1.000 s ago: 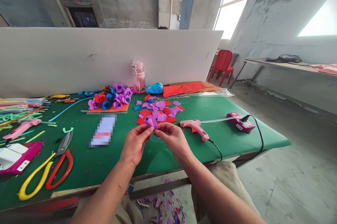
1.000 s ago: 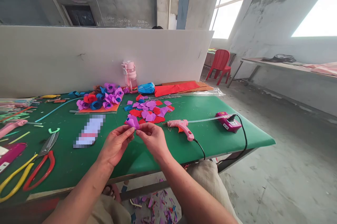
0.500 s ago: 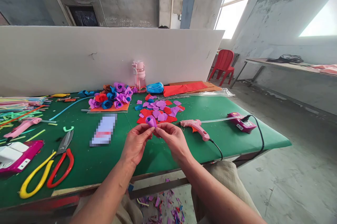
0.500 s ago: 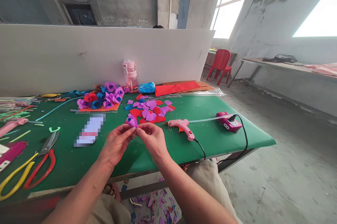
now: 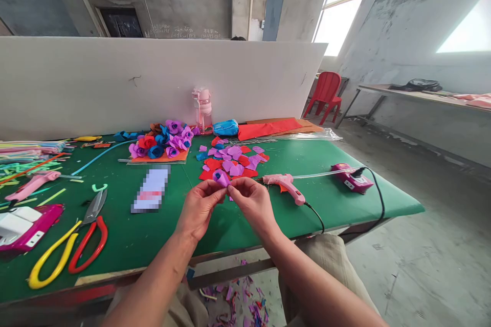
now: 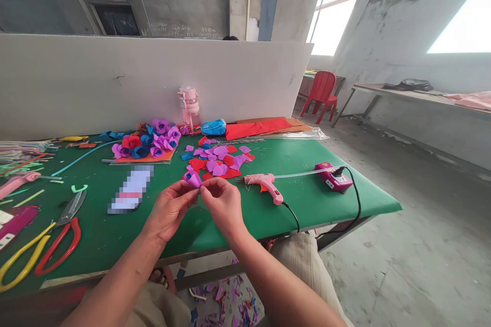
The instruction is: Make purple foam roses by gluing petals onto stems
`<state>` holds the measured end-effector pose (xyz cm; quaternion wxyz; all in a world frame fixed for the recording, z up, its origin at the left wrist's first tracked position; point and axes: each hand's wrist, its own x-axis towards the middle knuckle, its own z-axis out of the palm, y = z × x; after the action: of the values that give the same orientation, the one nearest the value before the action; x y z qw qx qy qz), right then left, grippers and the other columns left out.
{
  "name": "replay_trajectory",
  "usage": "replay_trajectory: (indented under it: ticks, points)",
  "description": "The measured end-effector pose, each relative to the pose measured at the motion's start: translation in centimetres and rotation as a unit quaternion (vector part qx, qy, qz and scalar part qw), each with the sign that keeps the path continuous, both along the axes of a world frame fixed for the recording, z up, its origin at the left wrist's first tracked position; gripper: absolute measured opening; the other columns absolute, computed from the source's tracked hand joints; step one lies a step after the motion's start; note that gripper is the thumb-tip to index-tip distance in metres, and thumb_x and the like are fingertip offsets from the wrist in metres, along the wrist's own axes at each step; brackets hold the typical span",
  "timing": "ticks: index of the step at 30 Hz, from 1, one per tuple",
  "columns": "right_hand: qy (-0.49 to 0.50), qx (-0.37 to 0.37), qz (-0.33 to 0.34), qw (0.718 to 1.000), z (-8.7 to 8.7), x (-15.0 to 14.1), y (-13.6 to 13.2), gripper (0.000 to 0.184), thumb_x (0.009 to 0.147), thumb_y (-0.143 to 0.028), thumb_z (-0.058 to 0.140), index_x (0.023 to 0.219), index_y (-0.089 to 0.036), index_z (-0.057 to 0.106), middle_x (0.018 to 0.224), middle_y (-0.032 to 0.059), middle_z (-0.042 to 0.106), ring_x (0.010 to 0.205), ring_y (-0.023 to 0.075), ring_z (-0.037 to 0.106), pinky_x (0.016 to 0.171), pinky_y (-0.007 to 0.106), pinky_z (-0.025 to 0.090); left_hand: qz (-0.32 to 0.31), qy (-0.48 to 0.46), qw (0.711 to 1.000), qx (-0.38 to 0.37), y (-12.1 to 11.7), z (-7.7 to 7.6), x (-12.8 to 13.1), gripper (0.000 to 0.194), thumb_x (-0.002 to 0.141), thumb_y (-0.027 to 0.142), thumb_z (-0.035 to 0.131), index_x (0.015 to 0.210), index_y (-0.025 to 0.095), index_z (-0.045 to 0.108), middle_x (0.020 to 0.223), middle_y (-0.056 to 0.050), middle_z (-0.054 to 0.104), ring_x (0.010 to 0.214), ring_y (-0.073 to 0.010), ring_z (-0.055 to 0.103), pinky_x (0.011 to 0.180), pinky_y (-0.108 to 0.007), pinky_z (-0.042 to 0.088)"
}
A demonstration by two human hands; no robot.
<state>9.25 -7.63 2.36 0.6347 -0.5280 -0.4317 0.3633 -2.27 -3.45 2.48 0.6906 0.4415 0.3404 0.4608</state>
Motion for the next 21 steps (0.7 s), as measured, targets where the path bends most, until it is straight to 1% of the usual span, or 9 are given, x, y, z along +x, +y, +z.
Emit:
replay_trajectory:
  ticks: [4,6,13,17,21]
  points:
    - [-0.069,0.018,-0.033,0.997,0.0,-0.3,-0.3,0.009,0.072,-0.024,0.058,0.075,-0.017,0.063,0.070,0.0013,0.066,0.064,0.0153,0.061,0.063,0.026,0.048,0.011,-0.011,1.000,-0.009,-0.1,0.2,0.2,0.019,0.054,0.020,0.080,0.067,0.014,0.067,0.063,0.002,0.060,0.061,-0.0074,0.051,0.059,-0.020,0.041]
    - [-0.102,0.036,-0.041,0.993,-0.1,-0.5,-0.4,0.010,0.074,-0.022,0.055,0.078,-0.018,0.064,0.074,0.0020,0.067,0.067,0.0158,0.062,0.067,0.027,0.049,0.008,-0.020,1.000,-0.013,-0.1,0.1,0.2,0.019,0.055,0.019,0.080,0.068,0.014,0.067,0.065,0.002,0.061,0.062,-0.0077,0.053,0.060,-0.020,0.042]
    - [-0.223,0.098,-0.049,0.969,-0.3,-0.7,-0.9,0.026,0.080,-0.014,0.046,0.093,-0.022,0.067,0.086,0.0048,0.066,0.078,0.0175,0.060,0.070,0.028,0.047,0.008,-0.049,0.998,-0.042,0.2,-0.2,-0.2,0.020,0.055,0.019,0.080,0.071,0.015,0.067,0.064,0.003,0.061,0.057,-0.0061,0.052,0.056,-0.019,0.042]
    - [-0.264,0.101,-0.032,0.959,-0.5,-0.9,-1.0,0.034,0.080,-0.012,0.044,0.106,-0.022,0.065,0.095,0.0062,0.063,0.079,0.0172,0.059,0.073,0.029,0.048,0.015,-0.057,0.996,-0.063,0.4,-0.2,-0.4,0.021,0.054,0.018,0.080,0.071,0.014,0.067,0.065,0.003,0.061,0.058,-0.0058,0.054,0.058,-0.019,0.043]
    - [-0.302,0.099,-0.032,0.948,-0.7,-1.1,-1.2,0.037,0.081,-0.013,0.043,0.112,-0.022,0.062,0.103,0.0078,0.061,0.086,0.0176,0.060,0.075,0.028,0.048,0.020,-0.044,0.996,-0.071,0.5,-0.2,-0.6,0.025,0.052,0.018,0.082,0.071,0.013,0.067,0.065,0.002,0.062,0.058,-0.0064,0.055,0.059,-0.019,0.045]
